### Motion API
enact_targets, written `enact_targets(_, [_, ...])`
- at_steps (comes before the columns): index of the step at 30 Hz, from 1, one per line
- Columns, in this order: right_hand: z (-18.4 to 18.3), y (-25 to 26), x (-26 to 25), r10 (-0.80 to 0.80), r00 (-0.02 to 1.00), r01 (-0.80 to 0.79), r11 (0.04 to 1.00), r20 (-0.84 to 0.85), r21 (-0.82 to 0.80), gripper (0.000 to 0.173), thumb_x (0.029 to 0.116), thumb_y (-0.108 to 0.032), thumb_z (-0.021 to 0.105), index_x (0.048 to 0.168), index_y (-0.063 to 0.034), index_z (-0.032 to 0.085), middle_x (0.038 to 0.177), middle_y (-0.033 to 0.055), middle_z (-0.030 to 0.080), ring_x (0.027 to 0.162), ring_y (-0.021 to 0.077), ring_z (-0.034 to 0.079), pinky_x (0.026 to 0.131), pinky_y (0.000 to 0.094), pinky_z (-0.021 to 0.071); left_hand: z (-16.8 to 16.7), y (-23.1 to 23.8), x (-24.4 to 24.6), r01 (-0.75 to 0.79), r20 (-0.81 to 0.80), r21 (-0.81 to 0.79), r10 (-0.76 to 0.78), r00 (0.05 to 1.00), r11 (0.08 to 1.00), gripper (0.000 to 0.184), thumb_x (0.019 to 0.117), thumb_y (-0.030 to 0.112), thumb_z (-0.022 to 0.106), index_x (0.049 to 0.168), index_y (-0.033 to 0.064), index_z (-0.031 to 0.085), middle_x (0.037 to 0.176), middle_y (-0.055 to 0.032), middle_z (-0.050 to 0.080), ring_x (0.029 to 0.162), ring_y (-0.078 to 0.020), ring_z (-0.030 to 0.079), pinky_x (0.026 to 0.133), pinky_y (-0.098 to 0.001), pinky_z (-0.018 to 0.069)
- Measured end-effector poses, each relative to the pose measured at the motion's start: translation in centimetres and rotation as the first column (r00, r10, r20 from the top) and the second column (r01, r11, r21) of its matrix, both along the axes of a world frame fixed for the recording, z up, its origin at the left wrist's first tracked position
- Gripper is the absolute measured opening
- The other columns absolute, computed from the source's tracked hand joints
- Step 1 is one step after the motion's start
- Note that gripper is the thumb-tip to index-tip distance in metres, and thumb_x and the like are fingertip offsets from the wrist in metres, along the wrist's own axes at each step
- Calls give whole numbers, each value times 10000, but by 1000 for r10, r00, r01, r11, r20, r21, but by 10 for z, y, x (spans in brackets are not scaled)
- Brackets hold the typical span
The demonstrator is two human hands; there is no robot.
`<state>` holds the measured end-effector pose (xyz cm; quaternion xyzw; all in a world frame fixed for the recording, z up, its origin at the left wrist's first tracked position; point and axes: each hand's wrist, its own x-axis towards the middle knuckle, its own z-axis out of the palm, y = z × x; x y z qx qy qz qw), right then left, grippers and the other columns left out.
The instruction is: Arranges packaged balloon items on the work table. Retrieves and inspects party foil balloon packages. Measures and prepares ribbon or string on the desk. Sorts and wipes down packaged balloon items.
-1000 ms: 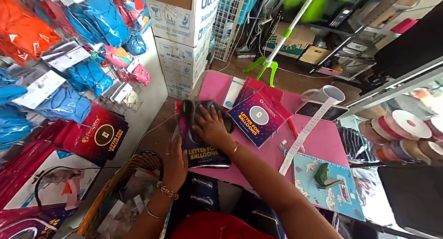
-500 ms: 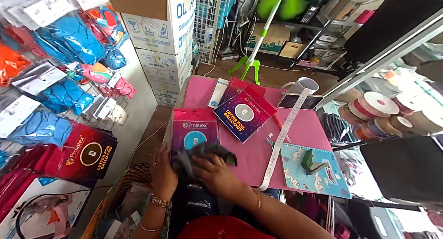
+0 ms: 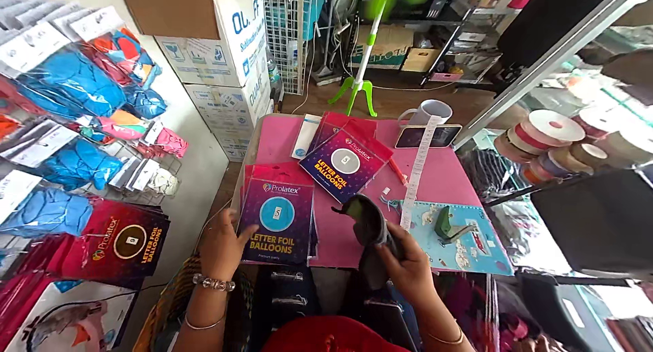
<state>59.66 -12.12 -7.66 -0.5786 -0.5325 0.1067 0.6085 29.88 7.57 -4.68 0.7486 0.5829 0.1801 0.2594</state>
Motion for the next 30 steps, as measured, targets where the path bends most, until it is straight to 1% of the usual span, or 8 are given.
enact_targets(3, [-3,-1,5,-9,1000,9,1000,-5,17,396,944,-142,675,1323,-37,625,1278,12,682,1189,8,615,1040,213,513,-3,6,0,-46,-51,-163,38,998,986,616,924,300,770,1390,-25,533,1225,-273,656,1134,-431,646,999,-630,481])
enact_targets(7, [-14,2,9,-65,992,68,997,-105,32,414,946,-127,662,1319,40,599,1275,26,681,1162,-1,626,1017,210,526,5,3,-13,-70,80,11,69,994,997,343,1020,207,624,1253,-45,623,1153,-271,676,1077,-403,666,953,-623,498])
enact_targets(10, [-22,5,9,-120,962,130,991,-245,24,411,954,-103,638,1321,69,568,1251,10,681,1116,-4,643,985,207,544,13,4,-21,-81,343,171,18,939,982,274,1044,163,537,1235,-24,598,1122,-110,678,999,-90,667,892,-289,557])
enact_targets(12, [-27,6,10,-129,941,145,989,-312,28,405,959,-82,624,1329,67,554,1246,2,681,1107,0,649,977,206,550,19,9,-18,-61,550,199,-60,833,978,254,1035,120,521,1235,-27,572,1086,-35,682,967,-4,672,860,-188,573])
enact_targets(18, [-29,7,7,-97,920,139,987,-380,85,387,964,-74,621,1329,38,558,1251,-23,680,1123,20,650,990,220,549,29,29,41,98,669,121,-154,727,988,267,1030,73,528,1279,-22,541,1076,-18,706,952,-30,699,860,-226,594])
enact_targets(22, [-25,5,2,-111,926,179,971,-362,160,375,973,-86,633,1341,-36,579,1273,-64,675,1144,21,641,1007,236,544,19,48,111,205,629,33,-180,756,978,348,1022,81,568,1354,-15,528,1160,-119,671,997,-113,683,892,-317,579])
enact_targets(26, [-14,8,-5,-122,942,197,955,-313,221,369,981,-98,635,1347,-88,589,1282,-90,672,1161,22,635,1021,238,536,18,48,163,268,543,-3,-223,810,963,611,1029,119,565,1563,28,281,1512,-223,477,1294,-307,579,1031,-479,514])
enact_targets(30, [8,22,-9,-78,961,130,974,-266,183,383,970,-57,618,1334,42,552,1276,21,673,1138,46,651,1002,249,553,17,38,141,258,354,237,-331,875,937,622,1014,212,570,1550,0,337,1575,-236,393,1421,-376,440,1112,-579,420])
